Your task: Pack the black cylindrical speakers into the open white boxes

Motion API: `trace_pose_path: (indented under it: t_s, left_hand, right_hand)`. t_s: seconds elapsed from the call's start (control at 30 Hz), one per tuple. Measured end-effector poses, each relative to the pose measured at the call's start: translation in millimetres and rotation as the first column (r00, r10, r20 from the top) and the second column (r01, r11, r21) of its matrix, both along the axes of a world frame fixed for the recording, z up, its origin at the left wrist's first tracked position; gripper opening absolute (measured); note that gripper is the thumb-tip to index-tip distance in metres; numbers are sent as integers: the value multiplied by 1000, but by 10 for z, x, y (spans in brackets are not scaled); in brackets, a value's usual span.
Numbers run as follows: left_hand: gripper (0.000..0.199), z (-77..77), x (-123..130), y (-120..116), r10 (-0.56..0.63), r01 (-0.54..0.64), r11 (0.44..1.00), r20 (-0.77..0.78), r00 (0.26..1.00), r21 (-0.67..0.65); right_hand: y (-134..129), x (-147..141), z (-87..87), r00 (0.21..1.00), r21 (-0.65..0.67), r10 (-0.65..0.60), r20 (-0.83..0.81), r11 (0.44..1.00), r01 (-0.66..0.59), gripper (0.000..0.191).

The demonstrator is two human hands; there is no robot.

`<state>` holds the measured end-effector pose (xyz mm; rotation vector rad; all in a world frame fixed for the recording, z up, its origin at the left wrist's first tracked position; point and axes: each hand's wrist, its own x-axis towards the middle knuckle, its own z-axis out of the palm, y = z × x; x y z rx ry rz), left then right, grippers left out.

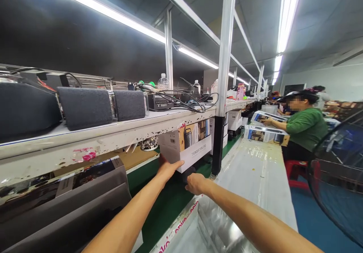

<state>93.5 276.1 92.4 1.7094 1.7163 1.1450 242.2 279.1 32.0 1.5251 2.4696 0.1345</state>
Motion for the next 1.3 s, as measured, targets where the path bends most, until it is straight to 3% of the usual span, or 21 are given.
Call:
trace_pose_path:
  t_s: [0.1,0.2,0.37,0.53,0.7,0.97,1.07,1.3]
  left_hand:
    - [118,-256,61,265,58,-56,997,18,998,-61]
    - [118,-399,53,382,50,-49,998,8,999,-32]
    - [133,-444,239,373,64,-63,998,-38,997,26]
    - [116,-445,377,357,117,-115,993,-59,991,36]
    - [91,-478,209,341,125,-117,989,-88,988,90]
    - [85,-528,65,378,128,-119,988,-102,987,95]
    - [79,-629,-64,295,120,-111,991,-128,985,73]
    - [68,-801,-436,-12,43,-36,999,-326,944,27]
  right_hand:
    - [-78,-37,20,999,-15,10,50,1000,-9,27]
    - [-104,-7,47,998,-21,23,64,1000,-22,25]
    - [-66,41,80,1000,3,0,23,1000,0,34]
    - [-112,191,73,999,25,-47,0,999,47,39]
    - [-142,595,154,993,12,-112,-24,994,112,36]
    - [-258,1309,565,979,39,-61,-193,997,69,26]
    - [-399,1524,661,956,42,-63,-287,996,78,23]
    - [-622,1880,856,949,66,-101,-299,990,126,18]
